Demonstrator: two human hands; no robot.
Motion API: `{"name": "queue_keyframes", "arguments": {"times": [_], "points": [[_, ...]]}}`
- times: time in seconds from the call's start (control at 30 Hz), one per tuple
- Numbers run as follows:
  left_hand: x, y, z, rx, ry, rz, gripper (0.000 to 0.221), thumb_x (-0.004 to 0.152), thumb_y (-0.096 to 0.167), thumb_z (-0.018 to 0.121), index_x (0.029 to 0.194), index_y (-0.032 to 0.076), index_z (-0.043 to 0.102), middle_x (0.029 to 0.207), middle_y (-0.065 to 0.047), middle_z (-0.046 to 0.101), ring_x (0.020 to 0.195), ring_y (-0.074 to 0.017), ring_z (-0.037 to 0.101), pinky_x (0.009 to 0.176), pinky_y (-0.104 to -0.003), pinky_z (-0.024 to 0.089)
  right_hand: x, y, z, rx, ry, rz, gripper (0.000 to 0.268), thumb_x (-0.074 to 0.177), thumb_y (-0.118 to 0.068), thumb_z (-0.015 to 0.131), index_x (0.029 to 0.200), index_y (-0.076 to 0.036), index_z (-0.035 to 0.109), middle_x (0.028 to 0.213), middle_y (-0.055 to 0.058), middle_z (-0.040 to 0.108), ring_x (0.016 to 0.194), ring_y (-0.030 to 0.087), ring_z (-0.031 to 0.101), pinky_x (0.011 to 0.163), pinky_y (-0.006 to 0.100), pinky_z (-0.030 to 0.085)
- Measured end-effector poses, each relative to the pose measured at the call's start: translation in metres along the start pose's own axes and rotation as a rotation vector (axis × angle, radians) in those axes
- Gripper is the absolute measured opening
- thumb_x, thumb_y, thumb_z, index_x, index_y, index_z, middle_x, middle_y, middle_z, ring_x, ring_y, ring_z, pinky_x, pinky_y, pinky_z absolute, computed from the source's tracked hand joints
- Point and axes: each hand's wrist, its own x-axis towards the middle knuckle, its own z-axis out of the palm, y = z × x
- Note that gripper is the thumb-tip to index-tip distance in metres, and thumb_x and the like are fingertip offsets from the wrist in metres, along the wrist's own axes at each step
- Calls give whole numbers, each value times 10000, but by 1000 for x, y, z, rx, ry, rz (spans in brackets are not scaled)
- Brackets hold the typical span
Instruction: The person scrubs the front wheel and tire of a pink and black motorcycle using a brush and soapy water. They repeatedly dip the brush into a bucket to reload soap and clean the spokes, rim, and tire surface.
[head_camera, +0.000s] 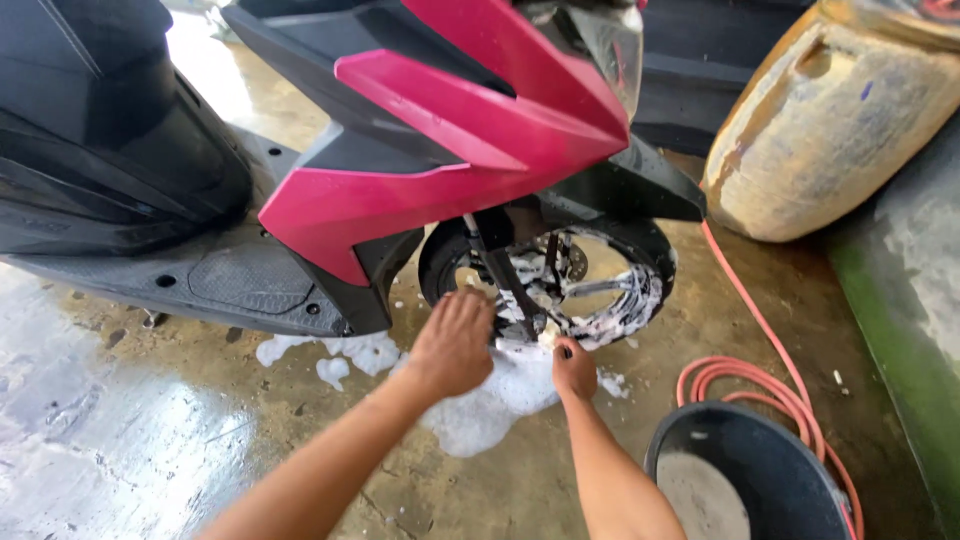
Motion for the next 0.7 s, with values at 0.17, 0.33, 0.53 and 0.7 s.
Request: {"name": "queue_keyframes", "arguments": {"times": [0.17,0.33,0.53,0.7], "points": [[8,-55,-21,-510,-41,-317,841,668,328,779,1388,21,470,1338,-269,512,1271,-501,514,1070,-596,433,-4,-7,-11,54,-95,-99,323,928,-377,542,1163,-321,756,1164,79,763,1103,394,697,948,539,558],[13,-89,-10,-908,-55,-581,804,807,266,698,1521,56,394,1485,-281,382,1379,-505,424,1106,-605,391,-15,-12,-11,124,-152,-81,351,863,-391,599,1169,-307,749,983,61,794,859,239,772,841,440,586],[21,-93,-21,-814,-77,-419,870,818,209,674,1574,12,289,1560,-294,295,1449,-494,314,1147,-611,321,-6,-19,19,-22,23,9,304,878,-440,543,1092,-376,749,835,80,781,964,351,738,868,482,584],[40,-86,33,-619,108,-382,963,770,199,659,1575,-73,206,1562,-350,252,1457,-500,264,1160,-596,311,-20,-33,52,315,101,25,298,858,-210,623,1096,-283,787,1069,155,769,698,304,762,604,337,627]]}}
